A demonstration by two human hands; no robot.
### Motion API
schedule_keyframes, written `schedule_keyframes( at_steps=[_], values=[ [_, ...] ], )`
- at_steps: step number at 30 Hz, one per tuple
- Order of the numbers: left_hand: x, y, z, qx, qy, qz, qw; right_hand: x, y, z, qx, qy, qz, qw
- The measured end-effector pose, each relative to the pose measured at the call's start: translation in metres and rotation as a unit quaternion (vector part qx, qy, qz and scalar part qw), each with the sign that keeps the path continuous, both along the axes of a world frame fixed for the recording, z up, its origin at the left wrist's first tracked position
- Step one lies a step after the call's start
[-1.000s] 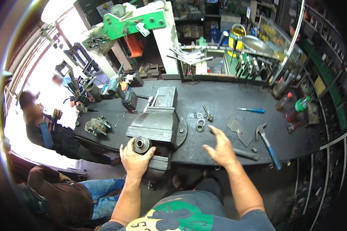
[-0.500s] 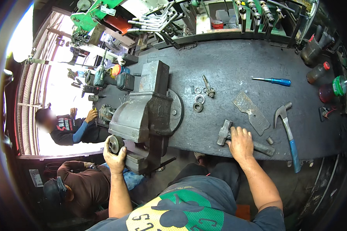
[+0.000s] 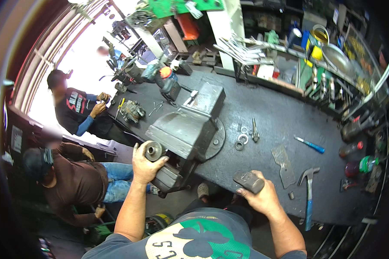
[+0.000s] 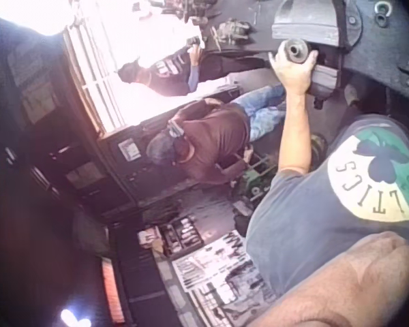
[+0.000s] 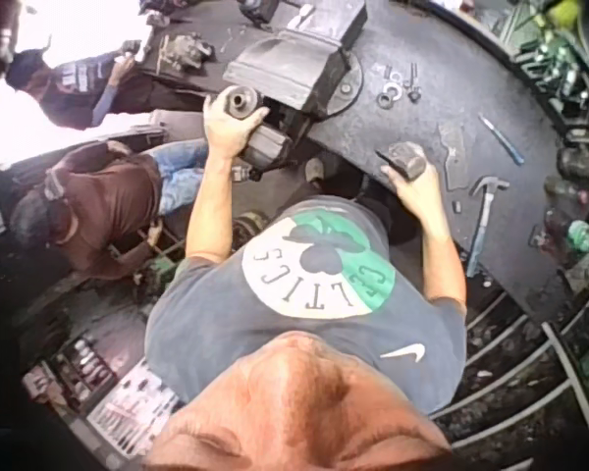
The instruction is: The person retrieves a metal part from a bucket, then uses a hammer and metal bar to strike and adjust the part on a workbench. The person also uses a power drill on the part and handles additional small components.
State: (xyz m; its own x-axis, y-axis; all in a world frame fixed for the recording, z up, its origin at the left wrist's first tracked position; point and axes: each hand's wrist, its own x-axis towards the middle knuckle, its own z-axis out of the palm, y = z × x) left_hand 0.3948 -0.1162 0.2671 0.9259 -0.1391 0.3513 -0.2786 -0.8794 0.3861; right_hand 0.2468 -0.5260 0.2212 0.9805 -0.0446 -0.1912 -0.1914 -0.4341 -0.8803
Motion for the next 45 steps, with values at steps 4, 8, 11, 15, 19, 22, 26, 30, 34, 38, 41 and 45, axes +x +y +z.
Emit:
schedule_keyframes(
  at_steps=[4, 8, 11, 15, 19, 22, 26, 30, 34, 38, 41, 45],
  values=[
    [0.001, -0.006, 0.003, -0.015, 0.005, 0.017, 1.0, 0.032, 0.042, 0.075, -0.055, -0.066, 0.116, 0.989],
    [0.002, -0.005, 0.002, -0.046, 0.018, 0.009, 0.999, 0.069, 0.108, 0.161, -0.167, -0.037, 0.182, 0.968],
    [0.001, -0.001, 0.003, -0.056, 0.007, -0.006, 0.998, 0.094, 0.16, 0.215, -0.191, -0.115, 0.186, 0.957],
    [0.001, 0.003, 0.006, -0.069, 0.017, -0.015, 0.997, 0.14, 0.213, 0.259, -0.219, -0.229, 0.266, 0.911],
    [0.003, 0.006, 0.007, -0.108, 0.017, -0.015, 0.994, 0.166, 0.248, 0.219, -0.273, -0.027, 0.272, 0.922],
    [0.005, 0.0, 0.003, -0.14, 0.025, -0.027, 0.989, 0.165, 0.235, 0.19, -0.282, -0.03, 0.236, 0.929],
    [0.003, 0.013, 0.01, -0.139, 0.033, -0.028, 0.989, 0.16, 0.251, 0.204, -0.307, -0.015, 0.248, 0.919],
    [0.003, 0.009, -0.001, -0.127, -0.003, -0.036, 0.991, 0.159, 0.25, 0.202, -0.279, -0.003, 0.256, 0.925],
    [0.003, 0.006, 0.003, -0.138, 0.0, -0.032, 0.99, 0.15, 0.255, 0.247, -0.215, -0.05, 0.227, 0.948],
    [0.003, 0.011, 0.004, -0.116, -0.006, -0.013, 0.993, 0.134, 0.245, 0.28, -0.079, -0.276, 0.163, 0.944],
    [0.003, 0.011, 0.004, -0.122, -0.002, -0.014, 0.992, 0.141, 0.261, 0.271, -0.149, -0.205, 0.173, 0.952],
    [0.003, -0.003, -0.001, -0.132, -0.006, -0.025, 0.991, 0.161, 0.232, 0.186, -0.237, -0.051, 0.251, 0.937]
  ],
)
